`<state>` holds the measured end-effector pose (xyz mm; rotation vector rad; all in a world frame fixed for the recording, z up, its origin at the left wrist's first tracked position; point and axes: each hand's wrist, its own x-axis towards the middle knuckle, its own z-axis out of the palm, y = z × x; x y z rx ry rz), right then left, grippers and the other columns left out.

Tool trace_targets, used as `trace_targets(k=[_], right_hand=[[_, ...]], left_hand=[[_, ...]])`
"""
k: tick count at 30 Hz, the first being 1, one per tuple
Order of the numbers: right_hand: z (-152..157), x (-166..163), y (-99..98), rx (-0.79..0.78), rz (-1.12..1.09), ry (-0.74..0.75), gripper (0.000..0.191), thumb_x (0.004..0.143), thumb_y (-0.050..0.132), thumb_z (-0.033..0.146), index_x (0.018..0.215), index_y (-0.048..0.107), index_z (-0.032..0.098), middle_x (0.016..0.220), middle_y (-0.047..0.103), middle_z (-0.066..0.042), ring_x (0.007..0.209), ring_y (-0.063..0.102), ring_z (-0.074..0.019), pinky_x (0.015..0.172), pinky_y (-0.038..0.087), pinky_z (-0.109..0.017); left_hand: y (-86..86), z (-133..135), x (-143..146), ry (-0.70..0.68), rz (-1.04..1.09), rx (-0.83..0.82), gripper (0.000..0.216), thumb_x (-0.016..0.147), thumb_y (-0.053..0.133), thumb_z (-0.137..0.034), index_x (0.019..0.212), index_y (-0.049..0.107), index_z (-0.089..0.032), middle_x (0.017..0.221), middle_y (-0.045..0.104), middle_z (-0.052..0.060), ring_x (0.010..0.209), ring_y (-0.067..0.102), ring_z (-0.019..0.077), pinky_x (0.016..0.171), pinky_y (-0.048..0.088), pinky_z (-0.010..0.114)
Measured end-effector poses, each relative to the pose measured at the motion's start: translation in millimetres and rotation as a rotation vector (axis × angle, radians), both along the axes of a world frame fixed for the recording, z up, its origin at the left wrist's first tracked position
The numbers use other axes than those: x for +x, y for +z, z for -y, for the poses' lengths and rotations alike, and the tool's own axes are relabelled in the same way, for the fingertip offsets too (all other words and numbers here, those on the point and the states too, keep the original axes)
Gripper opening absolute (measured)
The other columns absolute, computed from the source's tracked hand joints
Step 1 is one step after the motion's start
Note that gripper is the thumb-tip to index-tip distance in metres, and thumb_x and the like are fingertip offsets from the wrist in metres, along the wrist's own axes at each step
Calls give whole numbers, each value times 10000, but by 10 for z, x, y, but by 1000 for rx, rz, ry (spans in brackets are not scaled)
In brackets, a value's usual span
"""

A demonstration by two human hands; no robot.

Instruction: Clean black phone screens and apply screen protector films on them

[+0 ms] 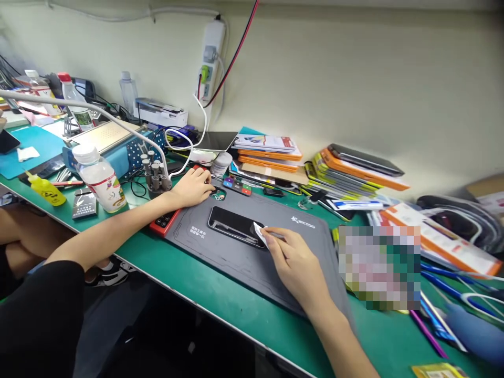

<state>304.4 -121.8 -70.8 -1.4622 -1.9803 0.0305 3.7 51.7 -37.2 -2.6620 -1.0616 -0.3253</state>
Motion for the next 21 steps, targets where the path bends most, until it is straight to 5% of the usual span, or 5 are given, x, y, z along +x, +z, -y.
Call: trace_targets(k=[14, 21], right_hand=[[10, -8, 17, 39, 38, 31, 339, 1116, 479, 379, 1195, 777, 239, 1176, 769, -103, 1123, 706, -306, 915, 589, -462], [1, -13, -1, 54, 79, 17, 352, 1119, 475, 378, 1257, 758, 221, 1206, 764, -103, 1123, 703, -305, 898, 585, -445]], left_hand=[[-9, -21, 9, 5, -12, -33, 464, 1061, 467, -279, 1483, 658, -297, 1399, 616, 130, 1265, 523, 324, 1051, 380, 451], [18, -6, 15, -22, 0, -51, 377, 1063, 478, -269, 1309, 763, -289, 1404, 626, 103, 1286, 528, 311, 1067, 365, 446]])
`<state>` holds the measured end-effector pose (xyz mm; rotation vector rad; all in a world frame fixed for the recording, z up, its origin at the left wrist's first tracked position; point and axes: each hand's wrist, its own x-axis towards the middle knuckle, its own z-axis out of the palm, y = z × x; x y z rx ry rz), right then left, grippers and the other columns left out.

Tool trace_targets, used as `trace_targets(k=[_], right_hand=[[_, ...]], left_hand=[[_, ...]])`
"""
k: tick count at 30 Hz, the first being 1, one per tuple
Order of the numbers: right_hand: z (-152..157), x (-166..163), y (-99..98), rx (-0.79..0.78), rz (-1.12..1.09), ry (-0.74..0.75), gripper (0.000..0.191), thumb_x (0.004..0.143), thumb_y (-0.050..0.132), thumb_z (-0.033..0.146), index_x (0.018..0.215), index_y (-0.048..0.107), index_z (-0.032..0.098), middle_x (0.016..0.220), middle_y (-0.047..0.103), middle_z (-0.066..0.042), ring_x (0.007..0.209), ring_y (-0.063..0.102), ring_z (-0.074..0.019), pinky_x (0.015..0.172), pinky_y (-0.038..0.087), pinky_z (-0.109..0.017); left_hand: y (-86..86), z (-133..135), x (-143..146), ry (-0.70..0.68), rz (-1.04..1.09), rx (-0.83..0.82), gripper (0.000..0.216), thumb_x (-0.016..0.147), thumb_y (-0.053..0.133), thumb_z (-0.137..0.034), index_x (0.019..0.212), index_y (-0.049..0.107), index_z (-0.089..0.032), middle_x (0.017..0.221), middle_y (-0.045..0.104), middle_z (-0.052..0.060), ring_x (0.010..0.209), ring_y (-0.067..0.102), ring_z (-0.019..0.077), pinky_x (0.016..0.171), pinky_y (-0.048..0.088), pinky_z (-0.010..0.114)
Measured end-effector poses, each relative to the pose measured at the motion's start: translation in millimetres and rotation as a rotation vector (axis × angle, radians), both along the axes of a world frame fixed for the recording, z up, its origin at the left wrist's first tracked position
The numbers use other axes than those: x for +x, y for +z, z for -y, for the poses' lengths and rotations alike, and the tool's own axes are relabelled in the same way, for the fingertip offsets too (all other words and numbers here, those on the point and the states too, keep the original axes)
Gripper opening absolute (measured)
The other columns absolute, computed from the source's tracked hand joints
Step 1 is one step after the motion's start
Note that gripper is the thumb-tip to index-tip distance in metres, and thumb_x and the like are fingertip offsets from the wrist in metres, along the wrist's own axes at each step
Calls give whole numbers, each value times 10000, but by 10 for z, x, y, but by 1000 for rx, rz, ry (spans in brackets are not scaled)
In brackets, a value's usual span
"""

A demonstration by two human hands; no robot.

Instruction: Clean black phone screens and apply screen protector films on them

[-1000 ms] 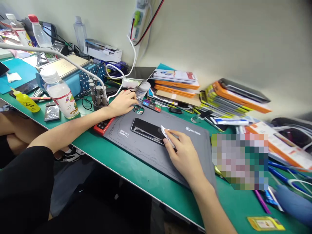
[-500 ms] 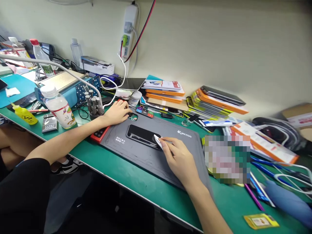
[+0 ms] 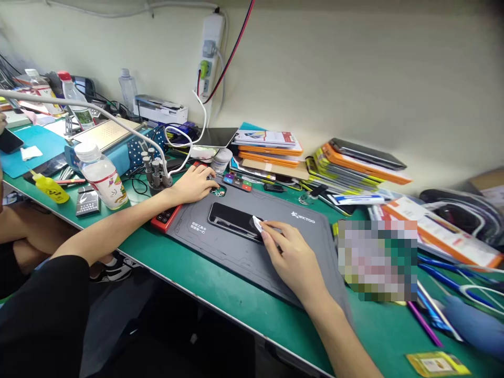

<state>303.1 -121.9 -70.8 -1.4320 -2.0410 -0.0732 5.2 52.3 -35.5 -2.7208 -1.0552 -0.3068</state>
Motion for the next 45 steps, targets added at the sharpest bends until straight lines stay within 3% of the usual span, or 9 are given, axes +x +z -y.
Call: trace_targets(k=[7, 12, 16, 20, 23, 27, 34, 45], right_hand=[[-16, 55, -92, 55, 36, 12, 354, 1119, 475, 399, 1243, 759, 228, 1196, 764, -102, 1082, 716, -299, 859, 576, -428], [-204, 131, -155, 40, 31, 42, 421, 1123, 436, 465, 1195, 779, 232, 1184, 768, -101, 1069, 720, -306, 842, 571, -444], [-363, 180, -85, -4, 57, 71, 440, 1124, 431, 476, 1163, 802, 242, 1159, 787, -90, 1070, 732, -301, 814, 573, -436], [-326, 199, 22, 38, 50, 90, 401, 1132, 458, 410, 1058, 815, 242, 1112, 800, -69, 1038, 749, -253, 777, 568, -374], [-227, 188, 86, 74, 71, 103, 343, 1119, 516, 343, 964, 802, 236, 1093, 801, -50, 1006, 753, -220, 734, 550, -336], [-177, 150, 126, 113, 103, 123, 324, 1110, 536, 297, 913, 778, 212, 1045, 790, -52, 949, 743, -204, 714, 534, -327], [-196, 121, 81, 119, 105, 92, 276, 1107, 543, 313, 1052, 791, 205, 1090, 776, -63, 998, 728, -224, 691, 530, -327], [-245, 111, -15, 120, 88, 82, 285, 1099, 536, 315, 1034, 794, 213, 1115, 785, -75, 1019, 729, -248, 745, 563, -362]], left_hand=[[48, 80, 28, 26, 21, -63, 279, 1037, 492, -228, 1211, 708, -200, 1362, 656, 105, 1258, 547, 304, 1054, 377, 441], [70, 99, 37, 45, 18, -70, 236, 1016, 506, -203, 1217, 626, -172, 1288, 675, 114, 1238, 556, 297, 1038, 388, 430], [103, 70, 43, 35, 64, -72, 221, 1000, 496, -142, 1194, 597, -170, 1245, 675, 106, 1209, 576, 289, 1035, 408, 413], [118, 39, 54, 22, 129, -55, 146, 1015, 510, -169, 1140, 585, -183, 1200, 674, 108, 1137, 594, 279, 1001, 443, 398], [126, 58, 62, 30, 144, 5, 152, 1069, 477, -240, 1131, 601, -178, 1149, 679, 100, 1081, 605, 263, 984, 456, 386], [105, 65, 42, 42, 85, 39, 229, 1083, 459, -211, 1203, 649, -168, 1111, 683, 92, 1085, 603, 255, 974, 455, 370], [27, -47, -19, -27, 26, -4, 272, 1059, 625, -392, 1196, 768, -206, 1193, 655, 109, 1128, 581, 274, 989, 430, 403], [17, -9, 15, -33, 32, -21, 279, 1064, 622, -378, 1074, 844, -210, 1104, 684, 98, 1039, 594, 250, 922, 387, 393]])
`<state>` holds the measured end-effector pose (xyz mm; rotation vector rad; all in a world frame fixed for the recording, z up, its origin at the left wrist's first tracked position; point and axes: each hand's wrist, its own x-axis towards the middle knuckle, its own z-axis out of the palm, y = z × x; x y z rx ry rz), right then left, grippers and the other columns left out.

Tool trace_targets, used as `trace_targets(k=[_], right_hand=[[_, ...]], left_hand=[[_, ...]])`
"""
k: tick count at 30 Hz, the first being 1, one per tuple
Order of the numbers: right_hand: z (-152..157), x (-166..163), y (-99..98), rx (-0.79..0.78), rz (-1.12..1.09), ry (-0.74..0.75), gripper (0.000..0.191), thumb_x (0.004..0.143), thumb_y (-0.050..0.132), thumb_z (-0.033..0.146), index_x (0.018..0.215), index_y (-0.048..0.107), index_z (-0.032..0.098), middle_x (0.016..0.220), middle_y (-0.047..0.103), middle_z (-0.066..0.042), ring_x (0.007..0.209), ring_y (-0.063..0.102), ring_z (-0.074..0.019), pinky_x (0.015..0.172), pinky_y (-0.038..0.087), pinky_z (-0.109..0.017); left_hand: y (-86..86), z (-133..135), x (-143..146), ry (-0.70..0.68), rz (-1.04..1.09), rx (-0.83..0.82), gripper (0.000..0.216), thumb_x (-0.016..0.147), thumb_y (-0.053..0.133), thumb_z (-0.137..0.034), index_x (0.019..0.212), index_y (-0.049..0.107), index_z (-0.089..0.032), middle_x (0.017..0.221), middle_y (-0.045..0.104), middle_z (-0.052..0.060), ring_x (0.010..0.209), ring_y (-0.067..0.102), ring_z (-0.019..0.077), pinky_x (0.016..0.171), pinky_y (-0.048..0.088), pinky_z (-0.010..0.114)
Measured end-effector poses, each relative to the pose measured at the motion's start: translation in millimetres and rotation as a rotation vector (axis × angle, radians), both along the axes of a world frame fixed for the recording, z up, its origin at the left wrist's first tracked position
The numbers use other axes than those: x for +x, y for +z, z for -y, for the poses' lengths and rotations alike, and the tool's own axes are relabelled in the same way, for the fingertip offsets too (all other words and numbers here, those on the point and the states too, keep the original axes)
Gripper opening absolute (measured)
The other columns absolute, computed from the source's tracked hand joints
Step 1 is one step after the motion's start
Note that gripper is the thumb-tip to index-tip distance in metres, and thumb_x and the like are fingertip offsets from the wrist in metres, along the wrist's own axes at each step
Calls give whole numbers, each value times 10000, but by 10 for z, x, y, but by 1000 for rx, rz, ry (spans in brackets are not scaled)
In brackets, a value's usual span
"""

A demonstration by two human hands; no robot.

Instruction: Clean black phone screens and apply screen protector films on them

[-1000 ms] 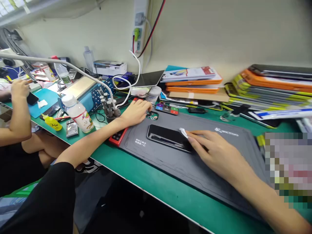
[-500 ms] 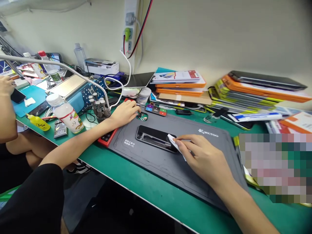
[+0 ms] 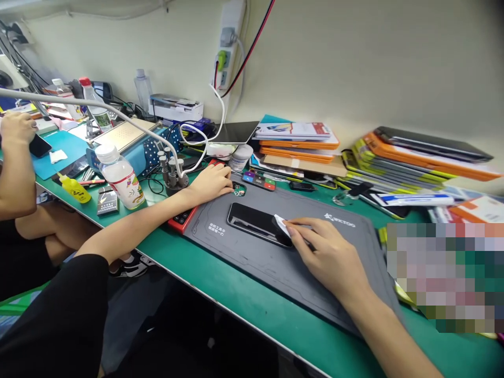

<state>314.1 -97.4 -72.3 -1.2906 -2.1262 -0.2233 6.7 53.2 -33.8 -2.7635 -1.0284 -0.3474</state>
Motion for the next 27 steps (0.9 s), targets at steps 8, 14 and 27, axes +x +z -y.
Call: trace_targets(k=[8, 14, 27], right_hand=[[-1, -15, 6, -37, -11, -10, 303, 1097, 518, 337, 1033, 794, 228, 1121, 787, -87, 1028, 739, -262, 768, 585, -388], [11, -15, 24, -74, -35, -14, 307, 1097, 513, 351, 1038, 795, 243, 1134, 788, -84, 1051, 740, -265, 748, 586, -385], [-1, 0, 30, -99, -48, -5, 338, 1109, 493, 380, 1067, 801, 246, 1148, 785, -86, 1047, 737, -267, 750, 588, -397]], left_hand=[[15, 12, 2, 3, 5, -9, 292, 1075, 575, -339, 1060, 829, -195, 1133, 684, 105, 1030, 596, 244, 947, 416, 390], [30, 15, 7, 57, 68, -10, 297, 1082, 537, -321, 1041, 789, -169, 1163, 678, 111, 1081, 606, 239, 973, 454, 366], [135, 98, 34, 279, 377, -182, 206, 1089, 446, -269, 1068, 643, -211, 1098, 760, 49, 1028, 689, 207, 839, 502, 313]])
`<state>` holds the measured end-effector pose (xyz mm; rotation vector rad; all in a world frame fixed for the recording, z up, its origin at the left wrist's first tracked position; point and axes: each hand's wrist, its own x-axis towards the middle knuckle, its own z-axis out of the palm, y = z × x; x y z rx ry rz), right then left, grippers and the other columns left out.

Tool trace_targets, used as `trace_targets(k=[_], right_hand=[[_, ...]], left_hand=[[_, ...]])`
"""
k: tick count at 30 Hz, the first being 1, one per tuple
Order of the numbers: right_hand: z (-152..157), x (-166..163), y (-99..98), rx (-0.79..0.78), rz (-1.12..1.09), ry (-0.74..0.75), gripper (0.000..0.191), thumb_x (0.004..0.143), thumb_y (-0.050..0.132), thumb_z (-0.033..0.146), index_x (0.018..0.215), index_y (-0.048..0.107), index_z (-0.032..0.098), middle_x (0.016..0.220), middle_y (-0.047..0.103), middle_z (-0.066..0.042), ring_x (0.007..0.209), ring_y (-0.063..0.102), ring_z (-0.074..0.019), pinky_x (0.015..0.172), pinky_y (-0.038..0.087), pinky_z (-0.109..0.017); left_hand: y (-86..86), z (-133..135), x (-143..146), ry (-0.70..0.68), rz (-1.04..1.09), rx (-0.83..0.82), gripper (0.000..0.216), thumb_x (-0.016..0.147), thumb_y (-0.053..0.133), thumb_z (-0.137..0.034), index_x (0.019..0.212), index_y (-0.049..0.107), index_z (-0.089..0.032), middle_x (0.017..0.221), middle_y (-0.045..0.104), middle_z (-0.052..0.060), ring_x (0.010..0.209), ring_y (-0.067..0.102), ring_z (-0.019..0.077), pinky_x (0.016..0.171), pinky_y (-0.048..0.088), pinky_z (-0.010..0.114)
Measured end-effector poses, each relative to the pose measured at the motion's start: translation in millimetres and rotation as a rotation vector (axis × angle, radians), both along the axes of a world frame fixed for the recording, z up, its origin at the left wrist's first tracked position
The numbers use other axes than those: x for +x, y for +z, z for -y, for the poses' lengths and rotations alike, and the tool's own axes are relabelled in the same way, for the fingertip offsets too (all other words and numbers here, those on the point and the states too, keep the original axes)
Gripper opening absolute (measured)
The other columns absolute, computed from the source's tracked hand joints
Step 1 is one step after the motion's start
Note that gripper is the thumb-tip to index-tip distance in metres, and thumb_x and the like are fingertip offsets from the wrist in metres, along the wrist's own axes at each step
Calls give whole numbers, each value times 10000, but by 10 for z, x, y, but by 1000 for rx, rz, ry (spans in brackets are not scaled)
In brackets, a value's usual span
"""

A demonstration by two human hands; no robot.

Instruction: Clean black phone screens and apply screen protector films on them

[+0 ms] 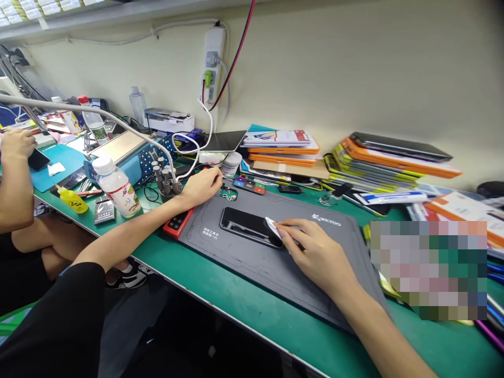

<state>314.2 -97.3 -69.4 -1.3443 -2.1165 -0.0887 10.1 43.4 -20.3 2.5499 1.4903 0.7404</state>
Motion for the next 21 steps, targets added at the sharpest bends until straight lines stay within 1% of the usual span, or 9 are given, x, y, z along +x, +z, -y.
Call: trace_targets(k=[3, 8, 16, 19, 21], right_hand=[[1, -8, 16, -7, -11, -5, 353, 1108, 486, 389, 1064, 808, 250, 1149, 787, -91, 1049, 740, -272, 758, 596, -409], [-1, -10, 24, -12, -13, 0, 365, 1112, 474, 393, 1083, 807, 247, 1145, 784, -98, 1053, 736, -272, 790, 598, -416], [2, 2, 17, -26, -11, 6, 331, 1112, 489, 375, 1108, 795, 249, 1174, 772, -90, 1089, 723, -266, 835, 581, -401], [-6, 7, 11, -19, -6, 18, 332, 1110, 488, 381, 1108, 797, 258, 1166, 777, -82, 1065, 731, -256, 823, 589, -393], [-6, 13, 4, -11, -3, 15, 341, 1110, 486, 391, 1109, 799, 257, 1158, 778, -85, 1059, 732, -261, 803, 589, -399]], left_hand=[[-2, -25, -10, -24, 33, -57, 242, 1104, 433, -309, 1068, 655, -218, 1064, 775, 46, 970, 703, 199, 832, 509, 309], [-13, -73, -35, -67, 88, -107, 233, 1083, 497, -330, 1049, 697, -218, 1026, 795, 34, 926, 715, 191, 834, 531, 315], [-34, -105, -63, -126, 3, -67, 207, 1041, 615, -334, 1059, 791, -226, 1086, 814, 22, 1038, 728, 199, 920, 542, 313], [-34, -98, -73, -151, -76, -64, 200, 1035, 639, -317, 1099, 817, -251, 1148, 826, 12, 1123, 738, 213, 969, 546, 324], [-41, -92, -72, -165, -105, -48, 220, 1045, 623, -301, 1125, 824, -261, 1189, 826, 10, 1151, 744, 211, 980, 547, 324]])
